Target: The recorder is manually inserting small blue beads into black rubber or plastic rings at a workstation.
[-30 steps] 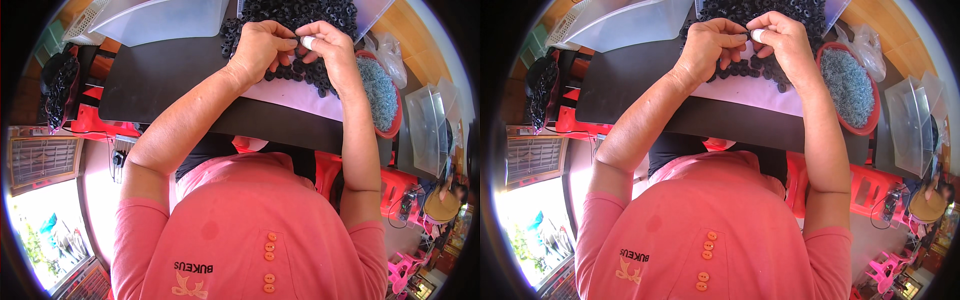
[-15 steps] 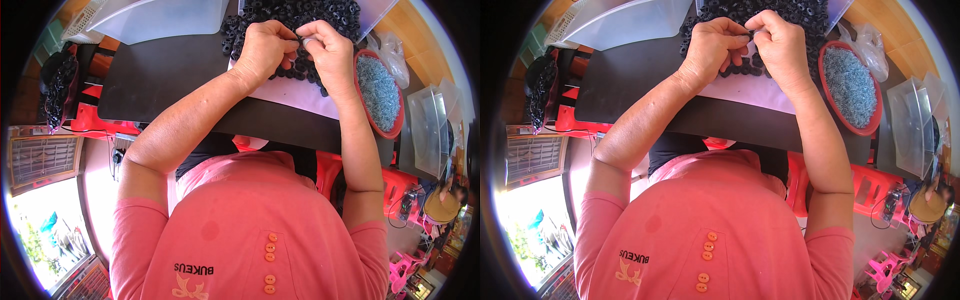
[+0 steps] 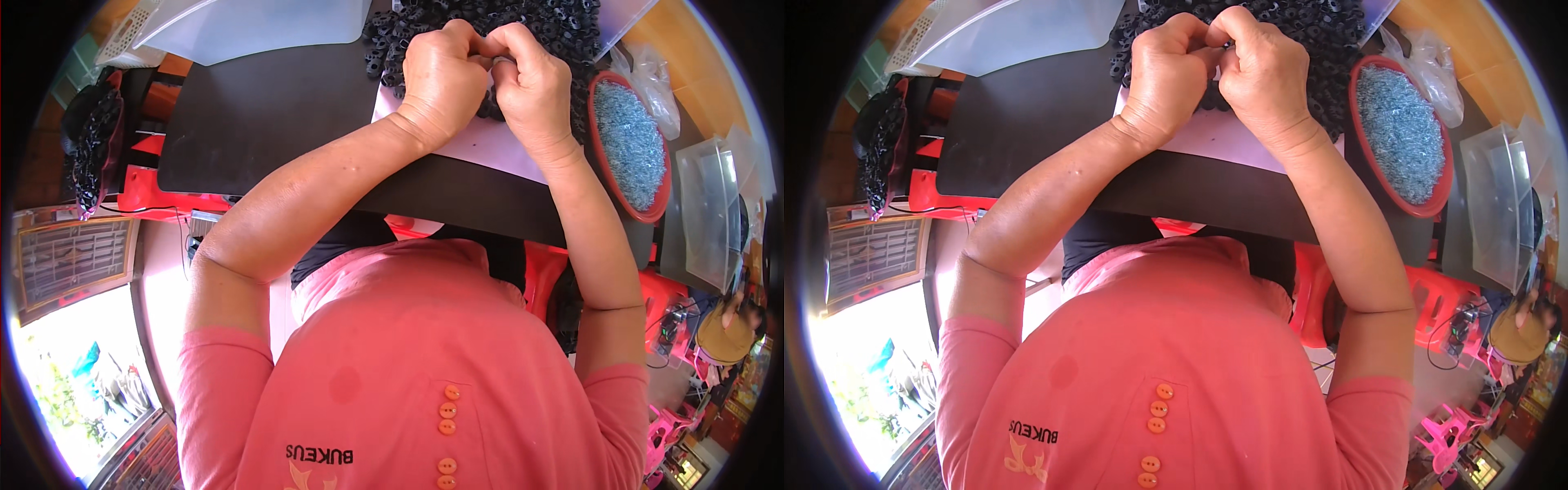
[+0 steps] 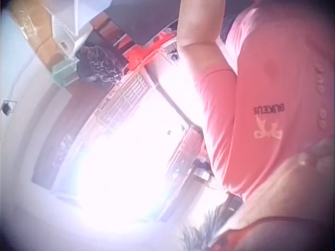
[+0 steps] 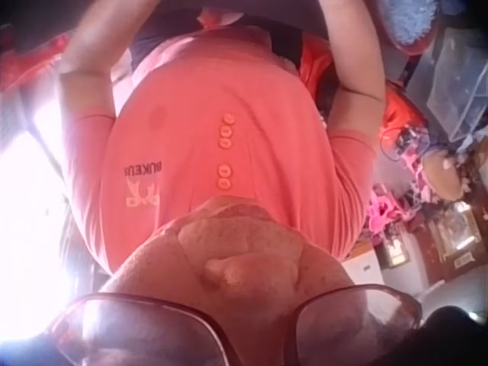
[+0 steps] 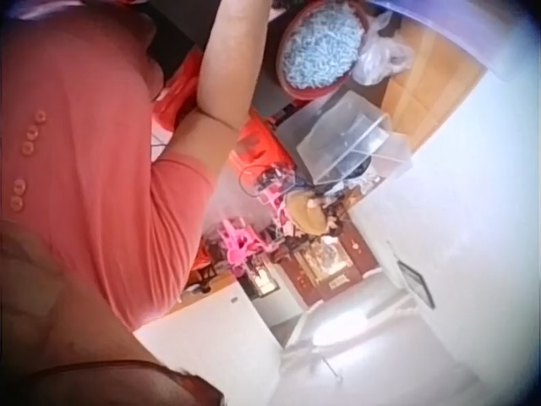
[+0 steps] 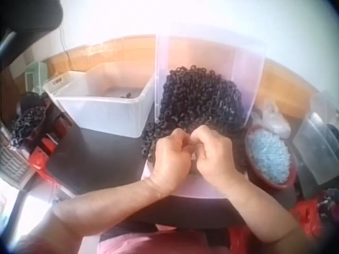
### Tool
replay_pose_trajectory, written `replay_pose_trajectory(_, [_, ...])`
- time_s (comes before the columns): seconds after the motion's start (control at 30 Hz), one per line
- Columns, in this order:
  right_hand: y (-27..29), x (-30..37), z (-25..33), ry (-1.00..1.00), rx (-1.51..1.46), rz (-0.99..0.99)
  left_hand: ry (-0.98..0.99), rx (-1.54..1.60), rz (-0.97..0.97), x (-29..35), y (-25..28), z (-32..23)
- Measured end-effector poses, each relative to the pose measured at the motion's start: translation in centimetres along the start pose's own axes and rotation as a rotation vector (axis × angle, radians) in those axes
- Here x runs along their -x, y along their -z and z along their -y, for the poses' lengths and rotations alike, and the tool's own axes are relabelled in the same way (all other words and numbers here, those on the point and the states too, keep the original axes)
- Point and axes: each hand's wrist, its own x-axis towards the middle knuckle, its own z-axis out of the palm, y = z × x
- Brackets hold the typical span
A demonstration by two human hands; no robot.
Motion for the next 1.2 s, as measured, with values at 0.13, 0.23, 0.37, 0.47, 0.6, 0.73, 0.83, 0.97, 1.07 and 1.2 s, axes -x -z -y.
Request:
replay_pose_trajectory(0.13, [-0.2,0.1,0.0,0.018,-0.026,-0.021,-0.041,-0.019,-0.064,0.1,-0.3,0.0])
replay_pose_trajectory(0.23, [-0.1,-0.3,-0.4,-0.058,-0.111,-0.041,0.226,0.244,0.024,-0.3,0.6,-1.6])
replay_pose_trajectory(0.37, [0.2,-0.6,0.1,-0.161,-0.169,-0.015,0.36,0.467,0.091,-1.0,2.2,-1.9])
replay_pose_trajectory(0.47, [-0.2,-0.6,-0.1,-0.163,-0.2,-0.036,0.396,0.69,0.046,-1.4,2.1,-1.6])
replay_pose_trajectory(0.6, [-0.7,-0.5,-0.7,-0.106,0.116,-0.126,0.41,0.819,0.055,-1.6,2.4,-1.6])
replay_pose_trajectory(0.73, [-0.3,-0.9,-1.5,0.125,0.303,-0.178,0.398,0.768,0.098,-1.8,2.5,-1.8])
replay_pose_trajectory(0.83, [0.1,-1.0,-1.3,0.188,0.365,-0.186,0.438,0.694,0.152,-1.8,2.7,-1.9])
replay_pose_trajectory(0.97, [0.1,-0.6,-1.2,0.2,0.394,-0.154,0.414,0.699,0.2,-1.7,2.6,-1.5])
replay_pose_trajectory(1.07, [0.6,-0.6,-1.2,0.179,0.377,-0.154,0.393,0.737,0.211,-1.6,2.5,-1.7])
replay_pose_trajectory(1.2, [0.8,-0.7,-1.5,0.183,0.371,-0.139,0.32,0.684,0.221,-1.6,2.5,-1.8])
